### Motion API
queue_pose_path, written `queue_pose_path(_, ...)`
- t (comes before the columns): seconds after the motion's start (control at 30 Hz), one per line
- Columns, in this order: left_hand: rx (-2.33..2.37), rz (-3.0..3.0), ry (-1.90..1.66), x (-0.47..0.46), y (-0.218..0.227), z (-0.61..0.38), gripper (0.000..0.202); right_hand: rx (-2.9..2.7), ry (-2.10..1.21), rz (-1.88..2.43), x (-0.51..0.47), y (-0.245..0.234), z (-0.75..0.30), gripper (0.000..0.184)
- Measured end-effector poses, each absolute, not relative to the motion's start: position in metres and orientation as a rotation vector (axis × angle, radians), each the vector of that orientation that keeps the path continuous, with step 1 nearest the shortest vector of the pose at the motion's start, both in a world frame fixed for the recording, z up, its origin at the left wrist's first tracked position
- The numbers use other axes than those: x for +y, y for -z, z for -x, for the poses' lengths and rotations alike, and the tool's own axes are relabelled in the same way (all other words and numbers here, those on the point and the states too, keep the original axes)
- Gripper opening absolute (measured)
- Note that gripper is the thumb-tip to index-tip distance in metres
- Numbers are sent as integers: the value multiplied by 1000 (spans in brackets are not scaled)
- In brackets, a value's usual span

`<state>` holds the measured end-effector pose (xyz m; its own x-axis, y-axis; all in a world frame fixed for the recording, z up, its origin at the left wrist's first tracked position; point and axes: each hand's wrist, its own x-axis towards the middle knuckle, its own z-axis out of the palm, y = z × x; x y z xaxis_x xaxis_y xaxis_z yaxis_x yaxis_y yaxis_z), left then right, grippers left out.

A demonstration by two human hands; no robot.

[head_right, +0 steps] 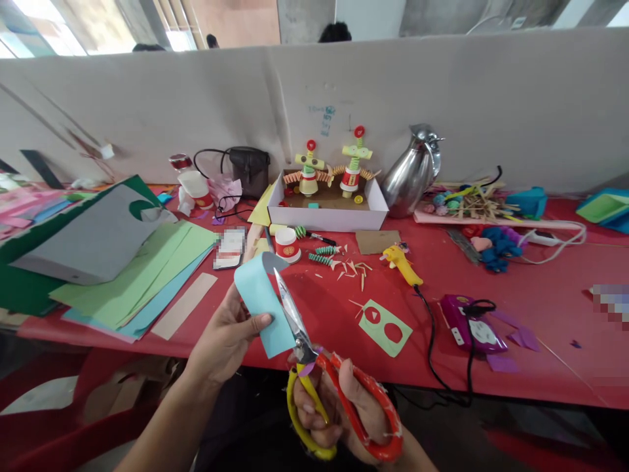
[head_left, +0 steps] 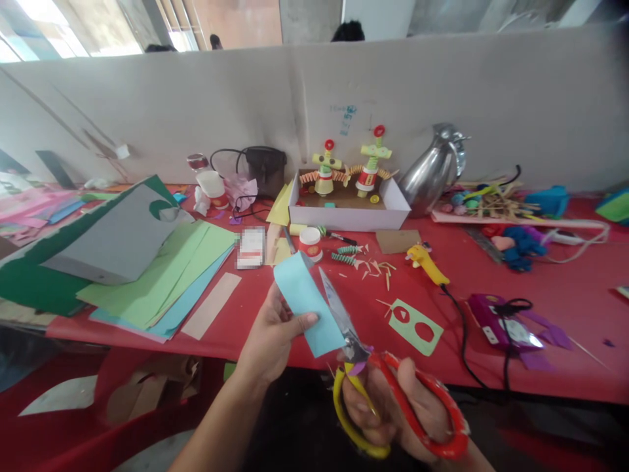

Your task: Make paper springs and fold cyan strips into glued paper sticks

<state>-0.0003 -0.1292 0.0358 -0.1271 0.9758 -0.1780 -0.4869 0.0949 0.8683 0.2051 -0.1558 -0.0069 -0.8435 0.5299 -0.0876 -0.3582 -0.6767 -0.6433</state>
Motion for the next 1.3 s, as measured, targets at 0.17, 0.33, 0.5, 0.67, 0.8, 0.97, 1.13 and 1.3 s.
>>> queue_pose_path(0.17, 1012, -447, -1496, -120, -35, 5, 24, -917, -2472, 327, -151, 5, -198, 72)
queue_pose_path(0.33, 1014, -457, -1513, -118, -33, 3, 21, -836, -2478, 314, -148, 19, -193, 74)
queue_pose_path(0.5, 1035, -488, -1524, -122, -33, 0, 22, -777, -2476, 243, -148, 22, -188, 74)
queue_pose_path(0.67, 1066, -474, -1536, -124, -30, 6, 24, -695, -2415, 281, -149, 15, -193, 69)
queue_pose_path(0.8, 1078, -500, -1526, -125, -26, 11, 22, -648, -2297, 372, -141, 0, -209, 73)
queue_pose_path(0.97, 998, -504, -1514, -122, -24, 14, 22, -1165, -2063, 793, -122, -10, -239, 59)
queue_pose_path(1.13, 1032, -498, -1493, -124, -23, 22, 41, -1832, -973, 1656, -90, -4, -261, 48)
queue_pose_path(1.3, 1086, -672, -1374, -135, -20, 29, 81, -2144, -211, 2057, -55, 12, -273, 47)
